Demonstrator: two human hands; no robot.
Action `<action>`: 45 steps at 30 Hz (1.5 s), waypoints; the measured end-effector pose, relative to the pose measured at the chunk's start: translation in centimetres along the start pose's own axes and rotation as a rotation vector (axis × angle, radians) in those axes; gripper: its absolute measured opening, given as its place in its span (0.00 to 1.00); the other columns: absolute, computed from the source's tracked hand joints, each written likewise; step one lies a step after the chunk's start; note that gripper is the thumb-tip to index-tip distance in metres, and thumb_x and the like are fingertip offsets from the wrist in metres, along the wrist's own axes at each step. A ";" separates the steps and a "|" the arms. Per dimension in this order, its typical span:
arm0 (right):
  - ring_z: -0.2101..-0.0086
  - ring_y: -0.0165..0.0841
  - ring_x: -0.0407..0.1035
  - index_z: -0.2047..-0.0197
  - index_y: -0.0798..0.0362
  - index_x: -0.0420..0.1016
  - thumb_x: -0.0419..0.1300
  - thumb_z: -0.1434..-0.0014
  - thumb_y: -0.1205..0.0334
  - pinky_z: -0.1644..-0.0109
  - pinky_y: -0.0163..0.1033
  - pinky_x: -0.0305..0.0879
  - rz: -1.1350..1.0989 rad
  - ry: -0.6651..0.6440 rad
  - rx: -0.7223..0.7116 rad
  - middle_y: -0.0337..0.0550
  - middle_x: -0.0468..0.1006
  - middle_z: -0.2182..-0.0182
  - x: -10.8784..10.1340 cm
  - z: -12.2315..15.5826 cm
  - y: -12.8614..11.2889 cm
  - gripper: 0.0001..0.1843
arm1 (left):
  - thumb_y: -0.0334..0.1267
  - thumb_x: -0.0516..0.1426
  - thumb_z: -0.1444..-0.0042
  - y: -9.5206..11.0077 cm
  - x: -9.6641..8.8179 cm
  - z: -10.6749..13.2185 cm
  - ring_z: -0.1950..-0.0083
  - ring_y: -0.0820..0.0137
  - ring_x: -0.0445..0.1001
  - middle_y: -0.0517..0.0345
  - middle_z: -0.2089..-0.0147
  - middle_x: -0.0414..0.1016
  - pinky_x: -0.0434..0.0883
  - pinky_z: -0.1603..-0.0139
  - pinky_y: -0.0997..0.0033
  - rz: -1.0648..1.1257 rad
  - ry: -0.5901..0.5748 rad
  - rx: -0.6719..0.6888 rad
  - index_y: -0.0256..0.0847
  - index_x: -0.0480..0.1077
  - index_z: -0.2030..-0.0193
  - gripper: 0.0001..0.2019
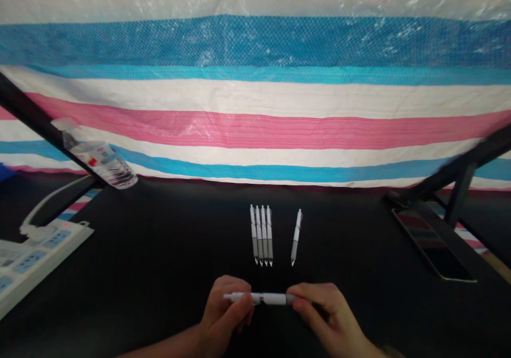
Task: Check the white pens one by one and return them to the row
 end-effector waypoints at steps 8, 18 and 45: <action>0.67 0.35 0.77 0.44 0.46 0.75 0.60 0.32 0.56 0.62 0.34 0.72 0.248 0.224 -0.327 0.43 0.83 0.65 -1.1 1.7 -0.5 0.15 | 0.61 0.50 0.36 -0.9 0.6 0.2 0.86 0.78 0.51 0.64 0.88 0.54 0.50 0.82 0.73 0.136 -0.025 -0.100 0.39 0.65 0.84 0.33; 0.74 0.31 0.64 0.65 0.51 0.72 0.50 0.29 0.46 0.70 0.35 0.60 0.087 0.079 -0.027 0.39 0.71 0.75 -0.4 1.6 1.1 0.21 | 0.57 0.53 0.37 -1.5 -0.5 0.2 0.86 0.78 0.53 0.63 0.87 0.58 0.48 0.84 0.75 0.244 0.052 -0.036 0.37 0.67 0.83 0.30; 0.77 0.28 0.57 0.67 0.52 0.70 0.58 0.35 0.42 0.73 0.33 0.54 -0.279 0.116 0.217 0.34 0.64 0.77 -0.4 0.7 1.7 0.21 | 0.59 0.55 0.39 -1.9 -0.6 -0.2 0.83 0.76 0.59 0.58 0.84 0.65 0.53 0.83 0.75 0.293 0.028 -0.112 0.35 0.73 0.80 0.29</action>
Point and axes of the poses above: each hand's wrist, its own z-axis away from the middle knuckle, its own x-axis out of the palm, y = z × x, the point moved 5 cm from there along -z, towards the middle knuckle
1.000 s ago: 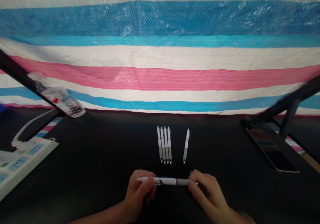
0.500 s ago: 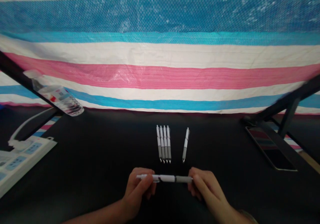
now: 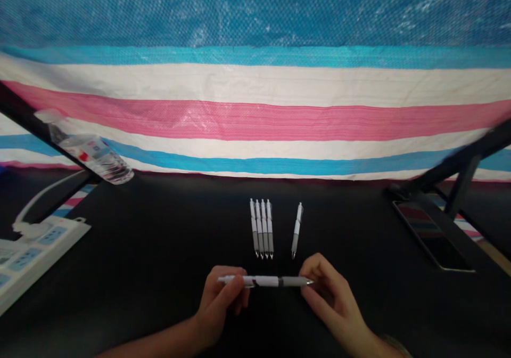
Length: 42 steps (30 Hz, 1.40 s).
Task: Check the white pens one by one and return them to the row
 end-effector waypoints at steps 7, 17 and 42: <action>0.84 0.23 0.58 0.71 0.53 0.67 0.58 0.34 0.42 0.81 0.29 0.48 -0.203 -0.087 0.147 0.34 0.67 0.81 1.0 -0.5 0.8 0.24 | 0.59 0.55 0.39 0.6 0.2 -0.3 0.84 0.76 0.57 0.60 0.85 0.63 0.52 0.82 0.74 -0.028 -0.006 -0.028 0.35 0.72 0.81 0.29; 0.84 0.24 0.61 0.62 0.50 0.67 0.64 0.37 0.55 0.82 0.27 0.50 -0.542 0.105 -0.004 0.34 0.72 0.76 -0.8 0.0 1.5 0.11 | 0.57 0.55 0.39 0.6 -0.4 -0.7 0.84 0.76 0.56 0.60 0.86 0.62 0.51 0.83 0.74 -0.018 0.071 -0.063 0.37 0.70 0.82 0.28; 0.85 0.22 0.60 0.64 0.51 0.70 0.65 0.38 0.57 0.83 0.27 0.46 -0.543 0.205 -0.077 0.34 0.70 0.75 -1.4 0.0 1.2 0.09 | 0.58 0.55 0.41 0.5 -0.6 -0.8 0.85 0.76 0.54 0.62 0.87 0.60 0.49 0.83 0.73 0.020 0.129 -0.102 0.37 0.68 0.84 0.28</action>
Point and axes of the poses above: each hand's wrist, its own z-axis away from the middle knuckle, its own x-axis out of the palm, y = z × x, the point moved 5 cm from there along -z, towards the middle knuckle
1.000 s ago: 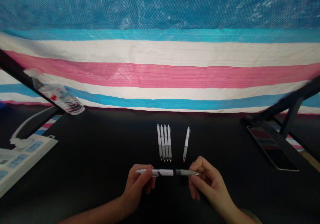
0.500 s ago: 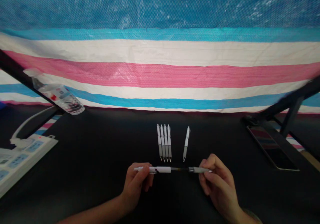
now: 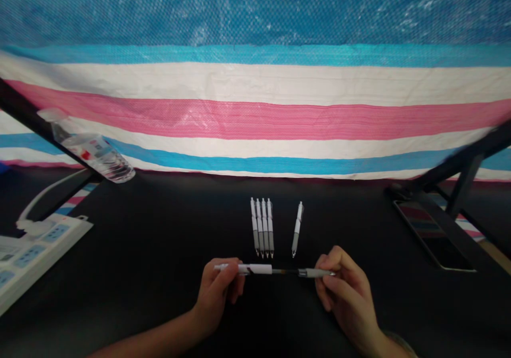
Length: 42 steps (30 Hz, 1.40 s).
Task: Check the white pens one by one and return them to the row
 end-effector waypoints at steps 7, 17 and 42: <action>0.71 0.34 0.78 0.59 0.50 0.71 0.61 0.33 0.62 0.75 0.32 0.72 0.246 -0.223 -0.059 0.44 0.79 0.67 2.7 0.6 -0.4 0.02 | 0.58 0.56 0.41 -0.3 0.5 0.0 0.84 0.76 0.56 0.61 0.86 0.61 0.50 0.82 0.73 -0.022 -0.080 -0.019 0.36 0.70 0.83 0.28; 0.78 0.30 0.75 0.59 0.52 0.76 0.62 0.34 0.57 0.77 0.31 0.74 0.449 -0.182 -0.116 0.46 0.84 0.69 2.7 0.0 -0.5 0.07 | 0.57 0.56 0.40 -0.1 0.6 0.2 0.84 0.77 0.57 0.61 0.85 0.62 0.51 0.82 0.74 -0.005 -0.122 0.019 0.36 0.71 0.81 0.27; 0.73 0.30 0.75 0.49 0.49 0.69 0.55 0.29 0.49 0.67 0.33 0.69 0.688 -0.297 -0.098 0.40 0.82 0.68 2.4 0.4 -0.1 0.14 | 0.55 0.59 0.42 -0.4 0.5 0.2 0.84 0.77 0.58 0.60 0.84 0.63 0.50 0.83 0.75 0.039 -0.093 -0.005 0.35 0.72 0.81 0.26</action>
Point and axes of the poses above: each hand's wrist, its own z-axis away from the middle knuckle, its own x-axis out of the palm, y = z × x, the point moved 5 cm from there along -z, towards the middle knuckle
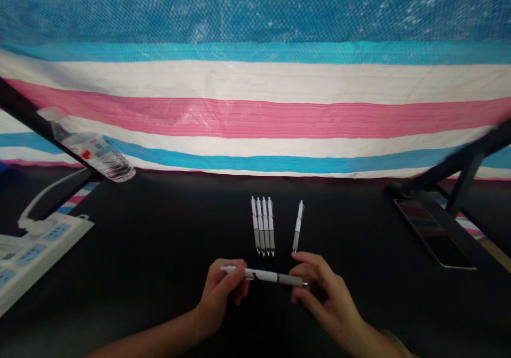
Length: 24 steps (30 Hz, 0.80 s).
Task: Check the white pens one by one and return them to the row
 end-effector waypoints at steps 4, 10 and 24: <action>0.77 0.29 0.72 0.63 0.50 0.69 0.55 0.30 0.50 0.73 0.31 0.64 0.039 0.002 0.061 0.37 0.78 0.76 0.1 0.0 0.4 0.14 | 0.55 0.59 0.42 0.0 -0.1 -0.1 0.84 0.77 0.58 0.60 0.85 0.63 0.50 0.83 0.75 0.006 0.006 -0.001 0.35 0.72 0.81 0.26; 0.73 0.30 0.71 0.62 0.51 0.75 0.48 0.27 0.47 0.67 0.33 0.63 0.188 -0.094 -0.040 0.39 0.78 0.72 -0.1 -0.4 -0.7 0.21 | 0.54 0.58 0.40 0.0 -0.2 -0.1 0.83 0.77 0.58 0.60 0.84 0.64 0.52 0.82 0.75 0.008 -0.031 0.013 0.35 0.72 0.80 0.25; 0.78 0.28 0.63 0.76 0.53 0.68 0.48 0.31 0.37 0.74 0.32 0.56 -0.099 -0.319 0.302 0.36 0.66 0.81 1.3 0.4 1.0 0.32 | 0.52 0.54 0.34 3.3 0.6 -0.7 0.77 0.74 0.62 0.60 0.79 0.64 0.58 0.75 0.73 -0.203 -0.206 0.232 0.36 0.72 0.75 0.24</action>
Point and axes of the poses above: each hand's wrist, its own z-axis away from the middle knuckle, its own x-axis out of the palm, y = z × x, the point moved 5 cm from there along -z, towards the middle knuckle
